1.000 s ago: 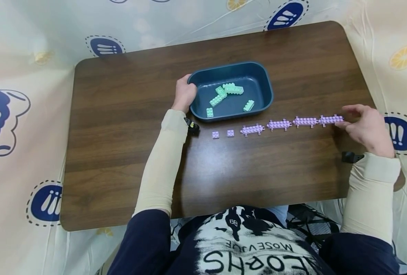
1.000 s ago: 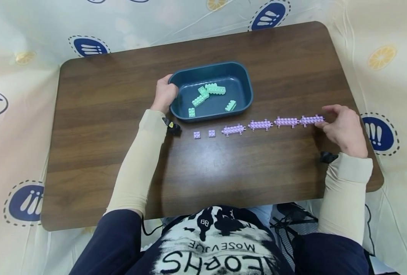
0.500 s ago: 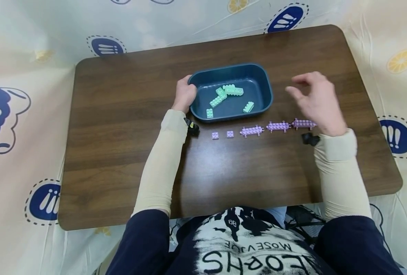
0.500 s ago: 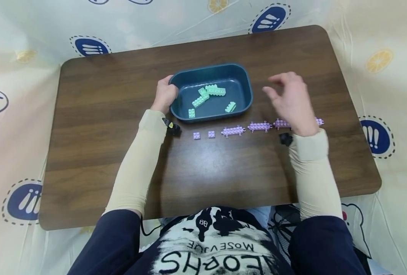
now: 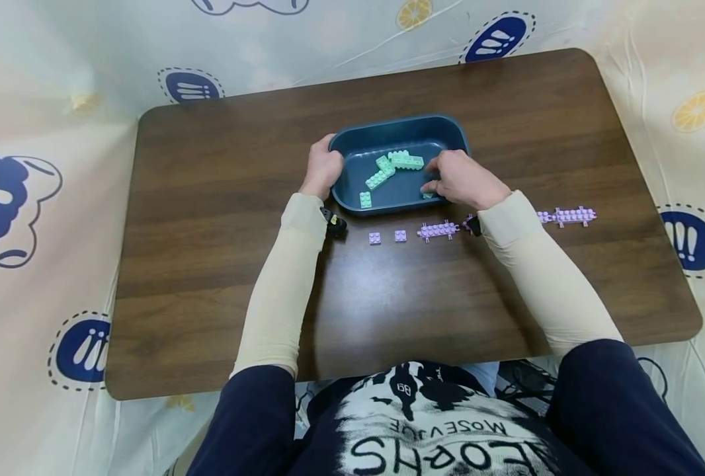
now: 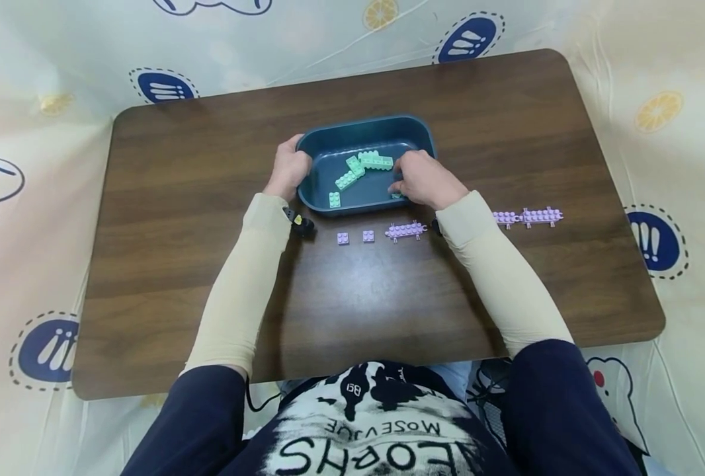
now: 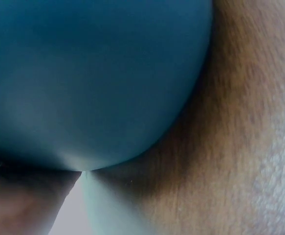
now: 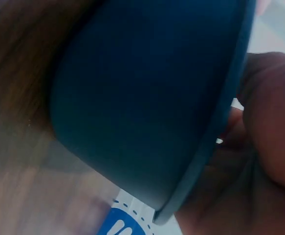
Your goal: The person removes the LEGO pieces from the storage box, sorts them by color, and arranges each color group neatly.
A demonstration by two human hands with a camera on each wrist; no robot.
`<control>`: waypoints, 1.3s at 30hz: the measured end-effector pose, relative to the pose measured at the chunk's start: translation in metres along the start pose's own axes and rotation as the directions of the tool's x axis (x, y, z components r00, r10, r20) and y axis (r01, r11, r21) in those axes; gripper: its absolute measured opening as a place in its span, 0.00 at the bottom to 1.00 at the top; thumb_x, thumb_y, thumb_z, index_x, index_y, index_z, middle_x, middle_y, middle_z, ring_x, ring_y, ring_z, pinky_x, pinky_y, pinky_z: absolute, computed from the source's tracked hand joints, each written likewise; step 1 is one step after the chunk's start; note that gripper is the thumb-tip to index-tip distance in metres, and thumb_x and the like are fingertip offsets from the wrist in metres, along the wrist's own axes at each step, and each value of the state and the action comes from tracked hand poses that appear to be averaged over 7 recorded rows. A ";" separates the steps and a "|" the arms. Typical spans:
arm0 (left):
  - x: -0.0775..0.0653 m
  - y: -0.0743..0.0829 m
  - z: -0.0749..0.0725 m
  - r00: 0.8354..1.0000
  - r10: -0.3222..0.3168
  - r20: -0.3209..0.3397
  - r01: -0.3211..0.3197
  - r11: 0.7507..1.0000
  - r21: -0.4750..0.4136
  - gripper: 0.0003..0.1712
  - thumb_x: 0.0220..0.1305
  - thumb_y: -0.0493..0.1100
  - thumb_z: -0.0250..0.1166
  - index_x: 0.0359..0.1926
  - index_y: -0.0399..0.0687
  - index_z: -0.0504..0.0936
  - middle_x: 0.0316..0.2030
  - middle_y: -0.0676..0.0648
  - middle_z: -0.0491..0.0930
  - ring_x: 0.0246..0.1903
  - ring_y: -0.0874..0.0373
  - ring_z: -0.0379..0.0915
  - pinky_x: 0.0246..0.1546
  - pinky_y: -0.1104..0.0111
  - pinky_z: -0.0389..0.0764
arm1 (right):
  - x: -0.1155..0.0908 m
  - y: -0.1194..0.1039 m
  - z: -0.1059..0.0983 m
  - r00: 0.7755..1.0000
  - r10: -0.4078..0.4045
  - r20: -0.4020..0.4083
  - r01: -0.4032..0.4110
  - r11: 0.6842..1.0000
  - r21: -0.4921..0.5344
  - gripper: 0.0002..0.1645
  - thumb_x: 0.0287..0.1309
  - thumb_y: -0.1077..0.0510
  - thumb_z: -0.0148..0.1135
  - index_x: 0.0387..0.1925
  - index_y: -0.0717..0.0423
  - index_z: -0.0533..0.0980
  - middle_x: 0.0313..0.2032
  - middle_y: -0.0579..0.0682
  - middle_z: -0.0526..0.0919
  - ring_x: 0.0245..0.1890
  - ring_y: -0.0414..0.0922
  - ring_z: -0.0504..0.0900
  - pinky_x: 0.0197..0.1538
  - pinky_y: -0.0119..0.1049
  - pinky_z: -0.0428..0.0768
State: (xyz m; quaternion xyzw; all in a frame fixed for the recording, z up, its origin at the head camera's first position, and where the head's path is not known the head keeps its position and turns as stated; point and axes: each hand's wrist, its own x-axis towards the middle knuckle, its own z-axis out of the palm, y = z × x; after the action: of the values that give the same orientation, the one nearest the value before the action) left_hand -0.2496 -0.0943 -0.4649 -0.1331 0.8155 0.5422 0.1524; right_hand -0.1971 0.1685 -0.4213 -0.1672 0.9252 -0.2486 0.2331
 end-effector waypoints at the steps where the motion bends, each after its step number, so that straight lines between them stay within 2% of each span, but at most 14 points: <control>1: 0.000 0.000 0.000 1.000 0.002 0.002 -0.002 1.000 -0.004 0.30 0.68 0.31 0.42 0.67 0.57 0.70 0.62 0.53 0.70 0.58 0.56 0.65 0.63 0.57 0.65 | 0.002 0.000 0.000 1.000 0.006 0.028 -0.005 1.000 -0.016 0.24 0.64 0.57 0.61 0.58 0.68 0.75 0.50 0.62 0.78 0.39 0.53 0.77 0.45 0.44 0.78; 5: 0.001 -0.002 -0.002 1.000 0.010 0.014 -0.010 1.000 -0.028 0.32 0.67 0.30 0.42 0.67 0.57 0.69 0.63 0.53 0.70 0.59 0.57 0.64 0.63 0.58 0.64 | 0.005 -0.002 -0.001 0.995 0.022 0.093 -0.017 0.998 -0.058 0.19 0.64 0.60 0.61 0.54 0.66 0.78 0.44 0.60 0.80 0.36 0.52 0.77 0.39 0.41 0.77; 11: 0.000 -0.003 -0.002 0.999 0.011 0.031 -0.009 0.997 -0.078 0.35 0.65 0.28 0.41 0.68 0.59 0.69 0.63 0.55 0.69 0.59 0.58 0.63 0.61 0.61 0.64 | 0.006 -0.003 -0.001 0.993 0.038 0.112 -0.026 0.994 -0.104 0.17 0.64 0.58 0.61 0.49 0.66 0.79 0.37 0.59 0.80 0.33 0.52 0.76 0.37 0.40 0.75; 17: -0.001 -0.003 -0.003 0.999 0.019 0.044 -0.014 0.992 -0.123 0.36 0.63 0.27 0.40 0.67 0.59 0.70 0.62 0.54 0.69 0.55 0.54 0.62 0.50 0.60 0.63 | 0.008 -0.001 -0.001 0.991 0.048 0.122 -0.036 0.995 -0.095 0.22 0.64 0.59 0.61 0.55 0.69 0.76 0.46 0.63 0.80 0.39 0.54 0.77 0.46 0.46 0.79; 23: -0.002 -0.003 -0.003 0.998 0.032 0.046 -0.026 0.991 -0.134 0.35 0.63 0.27 0.40 0.66 0.58 0.71 0.61 0.54 0.70 0.55 0.54 0.63 0.51 0.60 0.64 | 0.008 -0.001 -0.002 0.991 0.069 0.118 -0.061 0.995 -0.073 0.23 0.64 0.59 0.62 0.56 0.68 0.74 0.47 0.63 0.79 0.40 0.54 0.77 0.49 0.48 0.78; 29: -0.002 -0.003 -0.003 0.998 0.038 0.041 -0.033 0.991 -0.132 0.35 0.63 0.27 0.40 0.66 0.58 0.71 0.61 0.53 0.70 0.56 0.55 0.63 0.53 0.60 0.64 | 0.007 0.000 -0.002 0.995 0.044 0.091 -0.039 0.997 -0.059 0.21 0.62 0.60 0.63 0.55 0.67 0.74 0.45 0.61 0.80 0.38 0.53 0.77 0.46 0.45 0.79; 35: -0.002 -0.003 -0.003 0.999 0.034 0.041 -0.029 0.992 -0.126 0.34 0.64 0.28 0.41 0.66 0.57 0.71 0.61 0.54 0.70 0.56 0.55 0.63 0.59 0.59 0.65 | 0.008 0.003 -0.002 0.995 -0.002 0.097 0.005 1.000 -0.025 0.24 0.64 0.59 0.61 0.58 0.67 0.73 0.50 0.60 0.78 0.40 0.52 0.76 0.45 0.43 0.77; 39: -0.002 -0.002 -0.003 0.999 0.021 0.041 -0.016 0.993 -0.119 0.34 0.65 0.28 0.41 0.66 0.58 0.71 0.60 0.54 0.71 0.56 0.55 0.63 0.56 0.60 0.65 | 0.009 0.006 -0.001 0.998 -0.060 0.035 0.060 0.998 0.002 0.21 0.65 0.57 0.60 0.55 0.66 0.75 0.48 0.59 0.76 0.42 0.52 0.72 0.45 0.43 0.74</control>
State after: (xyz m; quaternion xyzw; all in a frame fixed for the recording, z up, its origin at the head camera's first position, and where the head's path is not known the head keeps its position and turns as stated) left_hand -0.2475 -0.0974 -0.4650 -0.1230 0.7795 0.5939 0.1565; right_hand -0.2058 0.1700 -0.4269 -0.1991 0.9154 -0.2529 0.2417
